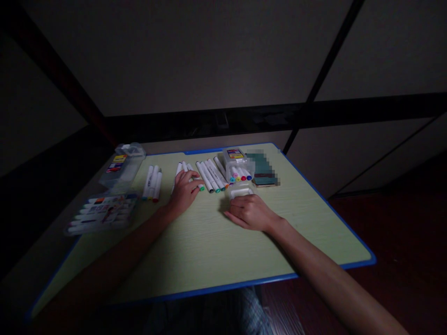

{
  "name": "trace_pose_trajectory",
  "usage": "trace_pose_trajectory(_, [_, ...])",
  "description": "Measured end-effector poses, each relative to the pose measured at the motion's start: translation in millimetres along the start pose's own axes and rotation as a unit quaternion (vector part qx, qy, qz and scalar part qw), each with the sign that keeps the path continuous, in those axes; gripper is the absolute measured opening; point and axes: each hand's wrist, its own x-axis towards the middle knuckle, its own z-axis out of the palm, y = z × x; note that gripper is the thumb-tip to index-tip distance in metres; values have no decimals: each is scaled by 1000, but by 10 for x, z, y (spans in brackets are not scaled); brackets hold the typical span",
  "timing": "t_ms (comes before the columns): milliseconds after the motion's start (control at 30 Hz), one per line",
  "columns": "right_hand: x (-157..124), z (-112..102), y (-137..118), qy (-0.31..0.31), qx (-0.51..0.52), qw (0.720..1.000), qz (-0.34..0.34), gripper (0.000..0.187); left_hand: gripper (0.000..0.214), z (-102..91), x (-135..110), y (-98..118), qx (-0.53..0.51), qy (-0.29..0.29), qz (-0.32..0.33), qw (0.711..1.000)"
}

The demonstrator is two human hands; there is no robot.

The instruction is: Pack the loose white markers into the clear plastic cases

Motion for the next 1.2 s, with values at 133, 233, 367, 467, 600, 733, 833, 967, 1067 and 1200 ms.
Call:
trace_pose_trajectory(133, [3, -3, -2, -5, 2, 1000, 0, 34, 18, -4, -8, 4, -16, 20, 18, 1000])
trace_pose_trajectory(233, [7, -11, -4, -7, 2, 1000, 1, 34, 18, 0, -9, 3, -44, 35, 37, 998])
trace_pose_trajectory(367, [2, -8, 0, -7, -4, 1000, 0, 34, 18, 4, -6, 8, -67, 53, 55, 995])
trace_pose_trajectory(467, [-2, -1, 1, -7, -9, 1000, 1, 34, 18, -3, -6, 13, -67, 58, 53, 995])
trace_pose_trajectory(600, [9, -14, -6, 1, -12, 1000, 8, 33, 18, -16, -7, 18, -61, 60, 53, 995])
trace_pose_trajectory(733, [20, -42, 3, 11, -33, 998, 44, 30, 17, -16, -5, 23, -57, 58, 54, 995])
trace_pose_trajectory(833, [15, -48, 31, -11, -73, 993, 96, 23, 17, -10, -3, 23, -56, 57, 52, 995])
trace_pose_trajectory(967, [4, -42, 65, -61, -96, 982, 151, 25, 17, -8, -2, 20, -57, 48, 46, 996])
trace_pose_trajectory(1067, [7, -35, 65, -99, -86, 979, 155, 31, 18, -13, -1, 20, -57, 43, 45, 996])
trace_pose_trajectory(1200, [11, -15, 48, -109, -60, 986, 115, 32, 19, -13, 2, 20, -56, 34, 41, 997])
